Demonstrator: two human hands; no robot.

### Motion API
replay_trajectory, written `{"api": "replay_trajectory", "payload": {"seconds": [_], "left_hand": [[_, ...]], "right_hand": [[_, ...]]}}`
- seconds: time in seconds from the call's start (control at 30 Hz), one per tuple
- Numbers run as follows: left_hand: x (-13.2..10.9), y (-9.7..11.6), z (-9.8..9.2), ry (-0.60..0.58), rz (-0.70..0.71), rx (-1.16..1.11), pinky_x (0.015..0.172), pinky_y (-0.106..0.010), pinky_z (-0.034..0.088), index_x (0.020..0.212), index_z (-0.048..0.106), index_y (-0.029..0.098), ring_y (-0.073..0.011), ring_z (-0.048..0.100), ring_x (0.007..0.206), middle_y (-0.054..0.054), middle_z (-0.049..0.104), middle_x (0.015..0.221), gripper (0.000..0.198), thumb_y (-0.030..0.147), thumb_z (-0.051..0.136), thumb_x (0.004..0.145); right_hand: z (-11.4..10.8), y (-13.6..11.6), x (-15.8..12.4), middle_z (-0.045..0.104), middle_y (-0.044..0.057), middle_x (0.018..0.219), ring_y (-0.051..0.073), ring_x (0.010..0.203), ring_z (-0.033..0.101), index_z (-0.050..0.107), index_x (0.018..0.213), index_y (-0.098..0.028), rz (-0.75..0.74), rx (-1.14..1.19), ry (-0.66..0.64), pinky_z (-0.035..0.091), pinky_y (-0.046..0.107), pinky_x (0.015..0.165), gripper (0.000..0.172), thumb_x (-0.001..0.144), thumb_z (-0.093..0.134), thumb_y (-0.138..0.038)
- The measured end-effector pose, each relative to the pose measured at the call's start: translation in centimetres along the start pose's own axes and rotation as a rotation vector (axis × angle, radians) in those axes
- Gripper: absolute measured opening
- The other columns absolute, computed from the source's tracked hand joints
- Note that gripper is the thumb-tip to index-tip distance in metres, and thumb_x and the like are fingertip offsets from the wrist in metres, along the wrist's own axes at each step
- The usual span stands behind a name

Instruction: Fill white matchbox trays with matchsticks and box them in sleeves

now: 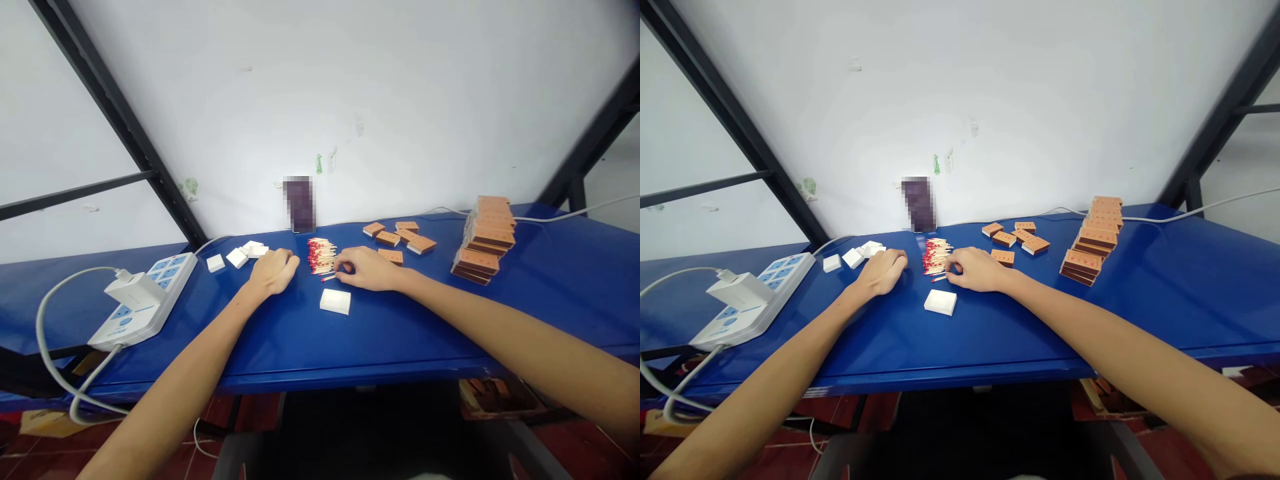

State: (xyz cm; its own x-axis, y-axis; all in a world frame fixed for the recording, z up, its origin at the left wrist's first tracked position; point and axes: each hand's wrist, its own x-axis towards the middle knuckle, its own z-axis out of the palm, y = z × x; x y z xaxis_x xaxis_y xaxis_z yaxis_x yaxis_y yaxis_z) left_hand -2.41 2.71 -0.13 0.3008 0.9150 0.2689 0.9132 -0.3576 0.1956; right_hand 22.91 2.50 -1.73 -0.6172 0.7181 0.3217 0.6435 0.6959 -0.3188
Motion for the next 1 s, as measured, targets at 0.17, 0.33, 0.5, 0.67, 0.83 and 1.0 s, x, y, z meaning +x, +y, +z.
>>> {"api": "replay_trajectory", "payload": {"seconds": [0.17,0.33,0.5,0.67,0.83,1.0], "left_hand": [[0.0,-0.1,0.3,-0.119,0.208,-0.170,0.056,-0.026,0.032,0.076,0.060,0.018,-0.0150,0.050,0.056,0.000,0.057,0.062,0.015,0.026,0.048,0.083],[-0.1,0.1,0.7,-0.166,0.259,-0.286,0.054,-0.024,0.033,0.081,0.061,0.019,-0.0116,0.046,0.052,0.004,0.051,0.058,0.009,0.024,0.054,0.081],[-0.1,0.3,0.9,-0.176,0.264,-0.331,0.054,-0.024,0.033,0.085,0.063,0.018,-0.0111,0.045,0.052,0.004,0.051,0.058,0.011,0.024,0.054,0.082],[-0.2,0.7,0.9,-0.186,0.282,-0.340,0.054,-0.023,0.032,0.083,0.064,0.018,-0.0108,0.044,0.052,0.004,0.050,0.058,0.014,0.024,0.052,0.084],[-0.4,1.1,0.7,-0.189,0.295,-0.339,0.053,-0.023,0.031,0.084,0.064,0.018,-0.0106,0.043,0.051,0.004,0.049,0.057,0.014,0.025,0.051,0.085],[-0.3,0.8,1.2,-0.161,0.314,-0.352,0.053,-0.023,0.031,0.085,0.065,0.017,-0.0105,0.043,0.052,0.004,0.050,0.058,0.018,0.028,0.051,0.087]], "right_hand": [[-0.1,-0.2,0.0,0.060,0.000,0.071,0.012,0.064,0.049,0.071,0.082,-0.019,-0.026,0.009,-0.016,0.030,0.026,0.062,0.014,0.084,0.059,-0.024],[-0.2,-0.3,0.0,0.062,0.000,0.070,0.012,0.063,0.049,0.075,0.086,-0.019,-0.027,0.010,-0.027,0.030,0.026,0.060,0.017,0.084,0.058,-0.022],[0.0,-0.2,-0.1,0.065,0.001,0.075,0.013,0.064,0.051,0.075,0.090,-0.021,-0.032,0.013,-0.024,0.031,0.026,0.061,0.018,0.084,0.059,-0.022],[0.1,0.0,-0.1,0.066,0.001,0.079,0.013,0.067,0.052,0.074,0.091,-0.021,-0.038,0.002,-0.011,0.032,0.026,0.062,0.018,0.085,0.058,-0.023],[-0.1,-0.1,0.0,0.061,-0.001,0.069,0.012,0.062,0.050,0.068,0.080,-0.020,0.007,-0.007,-0.005,0.030,0.026,0.060,0.010,0.082,0.059,-0.023],[-0.2,-0.1,0.0,0.060,-0.002,0.068,0.011,0.061,0.049,0.064,0.073,-0.019,0.016,-0.007,-0.019,0.028,0.026,0.058,0.008,0.080,0.060,-0.022]]}}
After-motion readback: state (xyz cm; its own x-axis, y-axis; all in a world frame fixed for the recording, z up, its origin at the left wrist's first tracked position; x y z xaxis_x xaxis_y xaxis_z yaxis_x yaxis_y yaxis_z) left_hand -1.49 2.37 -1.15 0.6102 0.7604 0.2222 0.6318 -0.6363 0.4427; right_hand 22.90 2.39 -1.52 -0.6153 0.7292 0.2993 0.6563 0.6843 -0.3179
